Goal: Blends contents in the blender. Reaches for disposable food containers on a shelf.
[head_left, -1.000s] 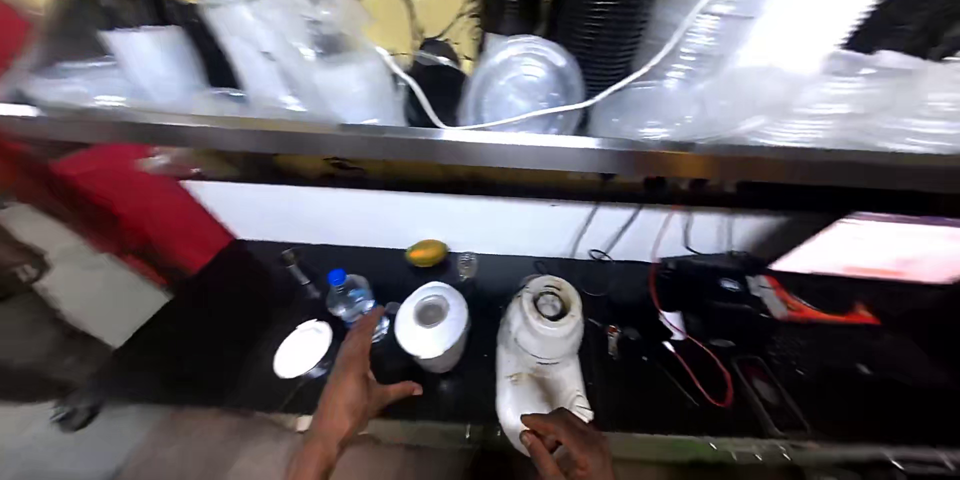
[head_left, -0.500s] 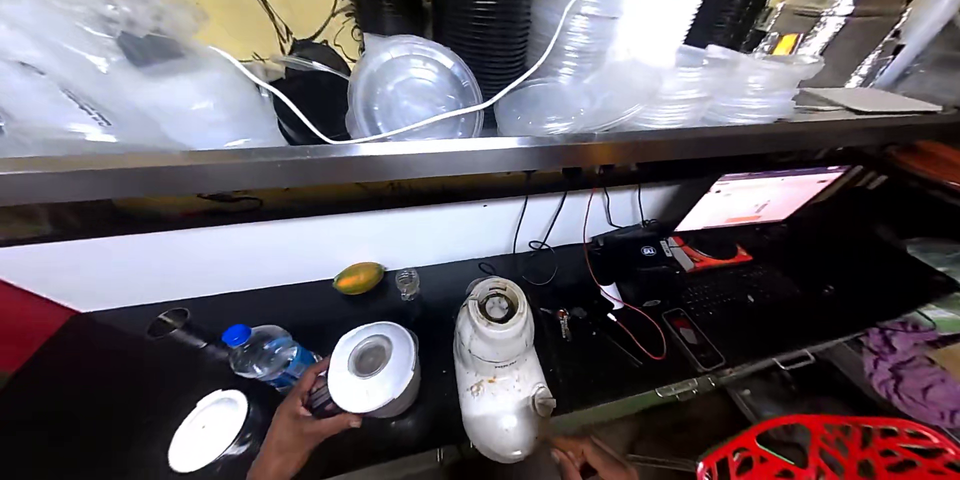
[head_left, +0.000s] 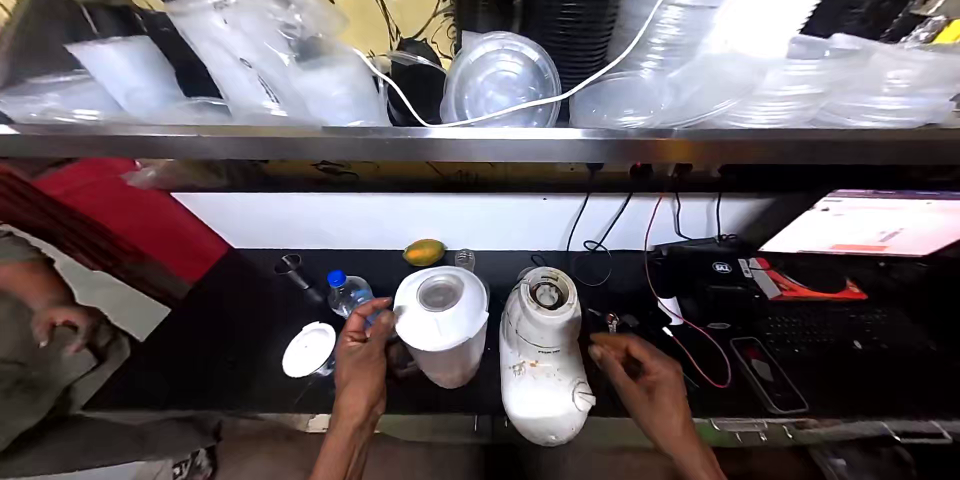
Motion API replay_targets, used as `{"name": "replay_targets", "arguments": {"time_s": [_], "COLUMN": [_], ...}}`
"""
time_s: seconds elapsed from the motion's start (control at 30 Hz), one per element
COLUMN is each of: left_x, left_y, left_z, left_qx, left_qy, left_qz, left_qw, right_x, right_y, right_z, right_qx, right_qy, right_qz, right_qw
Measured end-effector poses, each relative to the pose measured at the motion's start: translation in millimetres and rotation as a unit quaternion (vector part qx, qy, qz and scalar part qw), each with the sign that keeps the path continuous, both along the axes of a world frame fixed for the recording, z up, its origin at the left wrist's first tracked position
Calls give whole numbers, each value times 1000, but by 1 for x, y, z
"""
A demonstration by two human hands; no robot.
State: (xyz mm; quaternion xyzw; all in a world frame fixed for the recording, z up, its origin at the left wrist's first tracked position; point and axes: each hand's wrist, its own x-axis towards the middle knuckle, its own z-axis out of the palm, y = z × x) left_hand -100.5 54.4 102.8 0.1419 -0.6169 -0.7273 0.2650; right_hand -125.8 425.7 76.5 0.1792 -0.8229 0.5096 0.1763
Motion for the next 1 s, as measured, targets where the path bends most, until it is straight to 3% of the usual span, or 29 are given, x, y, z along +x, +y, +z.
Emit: {"name": "replay_targets", "arguments": {"time_s": [0.2, 0.37, 0.47, 0.7, 1.0], "left_x": [-19, -59, -80, -107, -99], "left_y": [57, 108, 131, 155, 150], "left_z": [99, 135, 131, 105, 99], "left_qx": [-22, 0, 12, 11, 16], "left_qy": [36, 76, 77, 38, 52], "left_qz": [-40, -63, -64, -43, -79], "left_qw": [998, 995, 995, 998, 995], "right_x": [-45, -77, -100, -141, -133], "right_y": [-15, -28, -23, -4, 0], "right_z": [127, 188, 189, 152, 156], "right_qx": [-69, -68, -55, -93, -78], "right_qy": [82, 119, 103, 49, 27], "right_qz": [103, 168, 140, 160, 180], "right_qw": [989, 976, 983, 981, 980]}}
